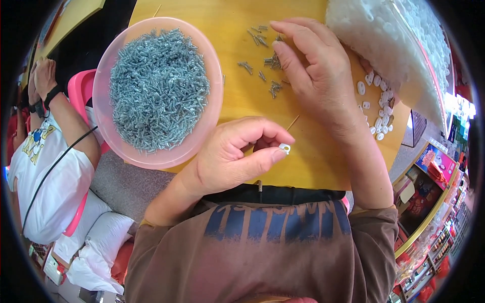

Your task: Assembling small white plastic components by inserting metal springs into them.

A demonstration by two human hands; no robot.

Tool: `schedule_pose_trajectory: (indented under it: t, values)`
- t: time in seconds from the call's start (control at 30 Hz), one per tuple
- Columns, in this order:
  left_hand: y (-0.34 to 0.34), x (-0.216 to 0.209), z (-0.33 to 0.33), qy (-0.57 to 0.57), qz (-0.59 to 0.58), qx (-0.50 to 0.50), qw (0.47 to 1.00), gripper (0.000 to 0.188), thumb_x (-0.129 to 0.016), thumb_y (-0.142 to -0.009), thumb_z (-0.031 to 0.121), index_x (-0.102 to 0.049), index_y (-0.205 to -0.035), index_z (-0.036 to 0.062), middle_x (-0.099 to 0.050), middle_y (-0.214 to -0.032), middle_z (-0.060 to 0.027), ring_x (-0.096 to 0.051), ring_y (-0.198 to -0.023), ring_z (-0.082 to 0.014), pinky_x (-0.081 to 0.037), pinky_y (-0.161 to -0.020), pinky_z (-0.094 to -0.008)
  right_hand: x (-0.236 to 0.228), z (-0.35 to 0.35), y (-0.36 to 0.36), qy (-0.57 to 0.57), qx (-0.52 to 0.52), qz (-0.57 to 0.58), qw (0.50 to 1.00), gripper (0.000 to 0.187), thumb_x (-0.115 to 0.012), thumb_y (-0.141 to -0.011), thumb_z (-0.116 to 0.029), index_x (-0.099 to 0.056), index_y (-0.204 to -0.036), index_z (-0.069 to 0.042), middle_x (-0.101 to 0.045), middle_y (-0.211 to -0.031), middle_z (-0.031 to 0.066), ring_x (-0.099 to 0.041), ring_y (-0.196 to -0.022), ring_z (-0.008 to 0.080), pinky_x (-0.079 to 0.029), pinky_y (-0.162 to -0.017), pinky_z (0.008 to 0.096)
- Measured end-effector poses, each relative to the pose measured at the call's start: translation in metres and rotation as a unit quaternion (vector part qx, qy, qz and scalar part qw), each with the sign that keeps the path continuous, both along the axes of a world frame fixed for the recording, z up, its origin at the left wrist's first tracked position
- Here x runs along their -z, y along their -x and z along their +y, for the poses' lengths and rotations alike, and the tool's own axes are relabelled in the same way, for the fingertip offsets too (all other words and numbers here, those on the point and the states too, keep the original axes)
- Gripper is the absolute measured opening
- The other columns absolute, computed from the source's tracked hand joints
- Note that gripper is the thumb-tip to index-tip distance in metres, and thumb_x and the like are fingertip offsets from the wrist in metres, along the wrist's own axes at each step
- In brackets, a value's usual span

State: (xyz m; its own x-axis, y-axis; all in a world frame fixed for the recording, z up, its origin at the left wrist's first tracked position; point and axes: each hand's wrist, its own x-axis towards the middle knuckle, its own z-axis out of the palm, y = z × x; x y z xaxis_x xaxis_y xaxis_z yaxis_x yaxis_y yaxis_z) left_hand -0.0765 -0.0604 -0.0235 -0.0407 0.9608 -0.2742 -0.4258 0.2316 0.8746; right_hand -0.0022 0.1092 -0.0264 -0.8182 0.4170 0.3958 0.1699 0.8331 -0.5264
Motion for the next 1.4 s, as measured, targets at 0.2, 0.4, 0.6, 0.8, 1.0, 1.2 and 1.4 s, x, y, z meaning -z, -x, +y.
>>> schedule_pose_trajectory:
  t: [0.2, 0.4, 0.6, 0.8, 1.0, 1.2, 1.4]
  values:
    - [-0.001, 0.0, 0.0, -0.012, 0.012, 0.001, 1.0, 0.014, -0.054, -0.078, 0.003, -0.055, -0.091, -0.0014, -0.052, -0.075, 0.0005, -0.046, -0.066, -0.0031, -0.039, -0.059, -0.0165, -0.002, 0.007, 0.008, -0.012, 0.025, -0.021, 0.999, 0.017, -0.055, -0.075, -0.006, -0.056, -0.091, 0.0, -0.055, -0.089, 0.0121, -0.053, -0.079, 0.0252, -0.042, -0.068, 0.0285]
    - [0.001, 0.001, 0.0, -0.011, -0.002, 0.012, 1.0, 0.015, -0.054, -0.077, 0.001, -0.054, -0.092, -0.0024, -0.054, -0.08, -0.0014, -0.049, -0.069, -0.0039, -0.039, -0.061, -0.0167, -0.004, 0.009, 0.019, -0.069, 0.045, -0.092, 0.992, 0.012, -0.054, -0.075, -0.008, -0.058, -0.083, 0.0, -0.057, -0.082, 0.0104, -0.054, -0.075, 0.0261, -0.043, -0.066, 0.031]
    - [0.001, 0.002, 0.0, -0.025, 0.019, 0.016, 0.999, 0.016, -0.054, -0.077, 0.001, -0.054, -0.093, -0.0022, -0.054, -0.081, -0.0014, -0.049, -0.071, -0.004, -0.039, -0.062, -0.0166, -0.001, 0.014, 0.024, -0.159, 0.035, -0.146, 0.976, 0.009, -0.055, -0.072, -0.009, -0.059, -0.078, -0.003, -0.057, -0.077, 0.0066, -0.054, -0.072, 0.0252, -0.044, -0.063, 0.0333]
    - [0.001, 0.002, 0.0, -0.024, 0.025, 0.02, 0.999, 0.015, -0.054, -0.077, 0.001, -0.054, -0.092, -0.0021, -0.054, -0.081, -0.0014, -0.049, -0.071, -0.0039, -0.039, -0.062, -0.0167, -0.001, 0.013, 0.026, -0.205, 0.026, -0.156, 0.966, 0.005, -0.057, -0.069, -0.009, -0.056, -0.069, -0.004, -0.055, -0.073, 0.0058, -0.054, -0.069, 0.0243, -0.044, -0.06, 0.0336]
    - [0.001, 0.0, 0.001, -0.021, 0.024, 0.017, 0.999, 0.016, -0.055, -0.077, 0.001, -0.054, -0.092, -0.0019, -0.054, -0.08, -0.0013, -0.049, -0.07, -0.0037, -0.039, -0.062, -0.0164, -0.004, 0.014, 0.031, -0.159, 0.032, -0.157, 0.974, 0.007, -0.055, -0.068, -0.009, -0.053, -0.068, -0.003, -0.054, -0.07, 0.0081, -0.053, -0.067, 0.0261, -0.043, -0.059, 0.0357]
    - [0.001, 0.001, 0.0, -0.018, 0.018, 0.016, 1.0, 0.016, -0.055, -0.077, 0.002, -0.054, -0.093, -0.0017, -0.054, -0.08, -0.0009, -0.048, -0.069, -0.0035, -0.039, -0.062, -0.0162, -0.015, 0.018, 0.031, 0.007, 0.009, -0.2, 0.98, 0.011, -0.053, -0.069, -0.011, -0.052, -0.072, -0.001, -0.054, -0.071, 0.0126, -0.052, -0.066, 0.0275, -0.042, -0.059, 0.0349]
    - [0.001, 0.001, -0.001, -0.016, 0.018, 0.015, 1.0, 0.015, -0.055, -0.077, 0.002, -0.054, -0.092, -0.0018, -0.054, -0.08, -0.0006, -0.048, -0.07, -0.0034, -0.039, -0.062, -0.0163, -0.02, 0.015, 0.029, 0.14, 0.022, -0.218, 0.966, 0.012, -0.053, -0.071, -0.012, -0.051, -0.073, 0.0, -0.052, -0.063, 0.0074, -0.048, -0.057, 0.016, -0.039, -0.053, 0.0274]
